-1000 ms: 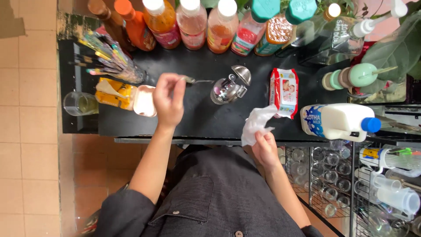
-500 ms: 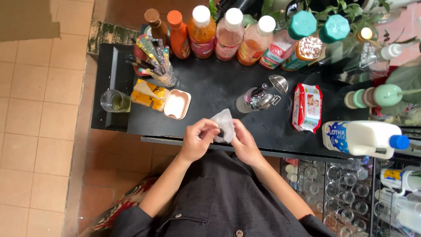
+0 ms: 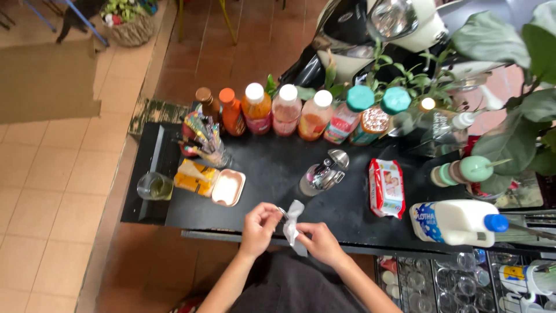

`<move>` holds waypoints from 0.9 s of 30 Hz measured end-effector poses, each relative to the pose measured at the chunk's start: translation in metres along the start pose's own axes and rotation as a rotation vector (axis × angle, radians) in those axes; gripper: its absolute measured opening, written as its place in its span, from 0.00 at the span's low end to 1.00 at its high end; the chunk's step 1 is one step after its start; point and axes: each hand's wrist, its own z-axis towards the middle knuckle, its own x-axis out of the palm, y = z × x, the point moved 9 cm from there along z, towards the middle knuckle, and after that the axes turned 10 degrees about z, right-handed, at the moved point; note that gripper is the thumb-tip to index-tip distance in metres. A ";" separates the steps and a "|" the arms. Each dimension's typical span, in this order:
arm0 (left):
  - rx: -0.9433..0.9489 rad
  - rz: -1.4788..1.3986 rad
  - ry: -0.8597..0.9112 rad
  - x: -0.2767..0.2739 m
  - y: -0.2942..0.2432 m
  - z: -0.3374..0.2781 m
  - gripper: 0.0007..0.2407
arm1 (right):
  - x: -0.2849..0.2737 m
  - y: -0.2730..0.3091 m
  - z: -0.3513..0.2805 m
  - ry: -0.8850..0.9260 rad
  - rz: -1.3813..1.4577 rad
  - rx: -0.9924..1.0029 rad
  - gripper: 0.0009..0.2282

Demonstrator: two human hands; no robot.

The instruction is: Wiping down and cleaning various bar tools including a shaker, spoon, and strainer with a cloth.

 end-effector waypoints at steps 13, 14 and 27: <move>-0.037 -0.048 0.033 0.036 -0.015 0.029 0.07 | -0.033 -0.043 -0.018 -0.016 0.241 0.146 0.07; -0.036 -0.055 0.036 0.039 -0.013 0.028 0.07 | -0.034 -0.047 -0.020 0.013 0.255 0.122 0.07; -0.040 -0.037 0.226 0.068 -0.030 0.028 0.05 | -0.025 -0.073 -0.001 -0.094 0.422 -0.030 0.09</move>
